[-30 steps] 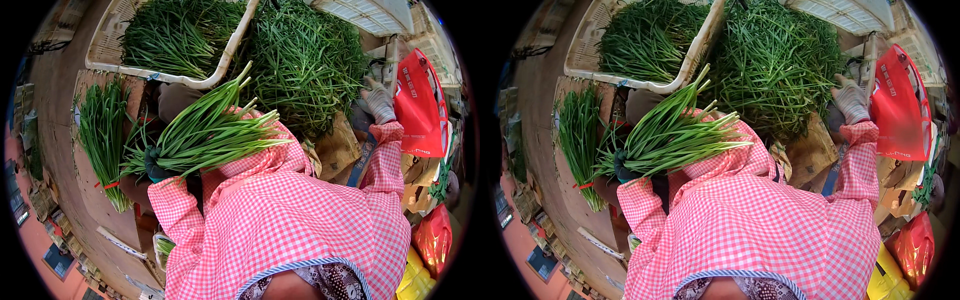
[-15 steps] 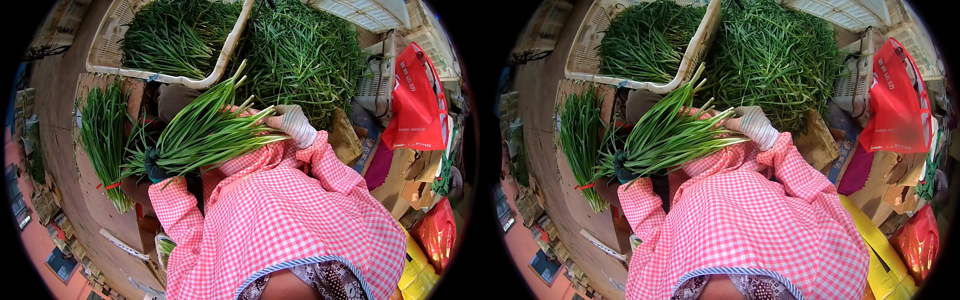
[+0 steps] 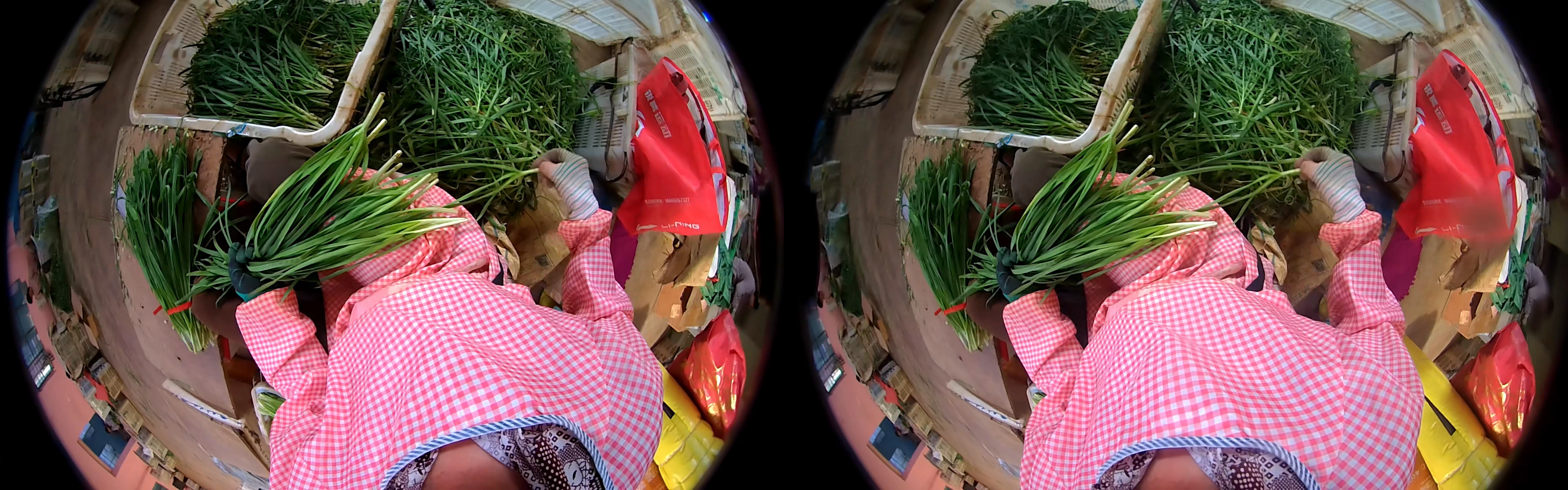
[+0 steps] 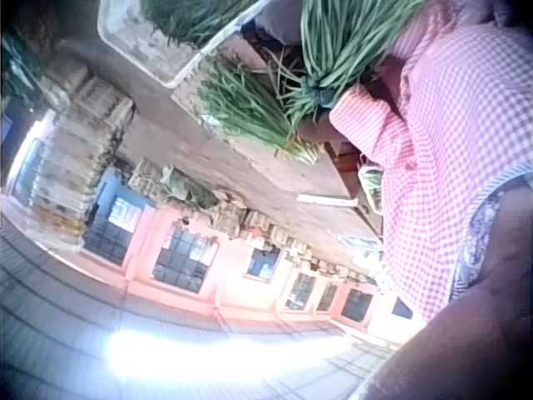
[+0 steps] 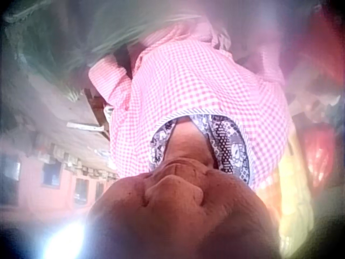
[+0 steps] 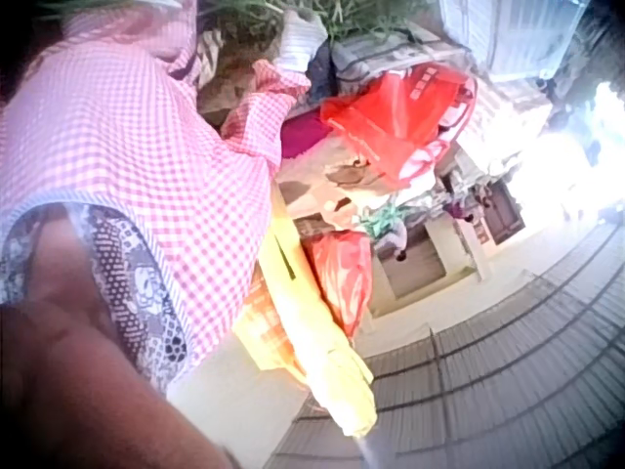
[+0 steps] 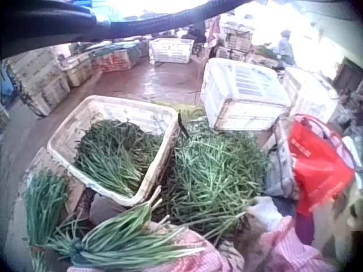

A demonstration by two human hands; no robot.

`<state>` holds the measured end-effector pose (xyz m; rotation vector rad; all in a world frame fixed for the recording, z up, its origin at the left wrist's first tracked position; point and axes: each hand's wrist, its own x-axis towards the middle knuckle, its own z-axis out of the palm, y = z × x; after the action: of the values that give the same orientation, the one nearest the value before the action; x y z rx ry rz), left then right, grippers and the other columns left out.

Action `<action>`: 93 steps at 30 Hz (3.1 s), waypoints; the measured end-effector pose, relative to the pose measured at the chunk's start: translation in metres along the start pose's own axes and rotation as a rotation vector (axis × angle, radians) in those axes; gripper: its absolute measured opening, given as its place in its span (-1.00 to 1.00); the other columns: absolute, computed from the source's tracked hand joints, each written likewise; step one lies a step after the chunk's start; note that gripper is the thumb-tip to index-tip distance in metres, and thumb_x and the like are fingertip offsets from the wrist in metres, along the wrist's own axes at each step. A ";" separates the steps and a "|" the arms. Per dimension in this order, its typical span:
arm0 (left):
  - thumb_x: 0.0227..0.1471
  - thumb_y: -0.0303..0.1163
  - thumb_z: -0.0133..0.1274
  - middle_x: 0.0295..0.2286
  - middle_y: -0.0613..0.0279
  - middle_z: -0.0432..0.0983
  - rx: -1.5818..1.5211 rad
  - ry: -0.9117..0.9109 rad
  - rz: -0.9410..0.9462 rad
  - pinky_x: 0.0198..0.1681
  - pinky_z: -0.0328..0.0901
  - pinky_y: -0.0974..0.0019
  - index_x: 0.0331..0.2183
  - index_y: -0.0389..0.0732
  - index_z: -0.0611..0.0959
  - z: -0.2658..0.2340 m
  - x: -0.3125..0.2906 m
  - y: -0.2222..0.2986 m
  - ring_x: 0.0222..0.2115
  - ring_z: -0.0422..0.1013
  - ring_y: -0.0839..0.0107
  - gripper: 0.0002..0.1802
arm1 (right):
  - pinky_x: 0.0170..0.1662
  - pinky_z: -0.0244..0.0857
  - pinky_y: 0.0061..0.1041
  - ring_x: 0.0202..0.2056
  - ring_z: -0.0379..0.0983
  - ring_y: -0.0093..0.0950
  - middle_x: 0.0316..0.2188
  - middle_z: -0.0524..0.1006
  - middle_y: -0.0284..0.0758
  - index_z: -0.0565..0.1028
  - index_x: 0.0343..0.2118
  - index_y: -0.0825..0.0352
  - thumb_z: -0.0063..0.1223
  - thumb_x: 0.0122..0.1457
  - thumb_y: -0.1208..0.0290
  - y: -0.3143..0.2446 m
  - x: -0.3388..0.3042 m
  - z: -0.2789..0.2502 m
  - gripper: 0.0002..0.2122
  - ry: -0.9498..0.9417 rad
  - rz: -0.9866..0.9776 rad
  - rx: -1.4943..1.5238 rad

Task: The person sorts chives by pulling handfuls from large crates, aligning the stems, and bundling them onto a wooden work surface. The person uses their hands to pick through the greens, removes individual stray leaves, and secures a bundle with a red rubber band.

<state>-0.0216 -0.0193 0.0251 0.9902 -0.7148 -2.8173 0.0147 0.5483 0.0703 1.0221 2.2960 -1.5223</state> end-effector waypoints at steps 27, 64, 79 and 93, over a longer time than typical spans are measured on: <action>0.08 -0.32 -0.03 -0.64 0.43 0.37 0.018 -0.070 -0.002 -0.34 0.34 0.34 -0.45 -0.14 0.49 -0.033 0.021 0.008 -0.55 0.34 0.46 -0.87 | -0.13 0.30 -0.54 -0.25 0.50 -0.42 -0.27 0.56 -0.20 0.51 -0.14 0.22 0.02 -0.04 0.28 -0.011 0.018 -0.020 -0.65 0.138 -0.299 -0.423; 0.04 -0.24 0.03 -0.42 0.26 0.52 0.000 0.075 -0.009 -0.20 0.37 0.07 -0.38 -0.13 0.55 0.011 -0.039 -0.012 -0.36 0.44 0.26 -0.82 | -0.60 0.17 -0.74 -0.66 0.32 -0.75 -0.54 0.57 -0.41 0.59 -0.30 0.27 0.04 0.06 0.37 -0.279 -0.044 0.200 -0.82 -0.430 -0.651 0.102; 0.08 -0.13 -0.01 -0.27 0.19 0.47 -0.057 -0.057 0.244 -0.06 0.29 0.14 -0.18 -0.24 0.49 0.039 -0.051 -0.013 -0.22 0.39 0.27 -0.61 | -0.05 0.30 -0.50 -0.16 0.47 -0.32 -0.25 0.52 -0.09 0.44 -0.10 0.41 0.23 -0.16 0.23 -0.280 -0.072 0.297 -0.47 -0.930 -0.826 -0.541; 0.14 -0.17 -0.16 -0.22 0.04 0.48 0.058 -0.484 0.334 0.04 0.19 -0.13 -0.41 -0.20 0.50 0.101 -0.047 0.019 -0.13 0.38 0.09 -0.69 | -0.13 0.30 -0.64 -0.21 0.42 -0.61 -0.20 0.53 -0.33 0.44 -0.03 0.32 -0.02 0.14 0.38 -0.249 -0.031 0.230 -0.68 -0.603 -0.737 -0.062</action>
<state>-0.0479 0.0152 0.1296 0.1534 -0.9068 -2.7512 -0.1681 0.2772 0.1649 -0.3483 2.3056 -1.6463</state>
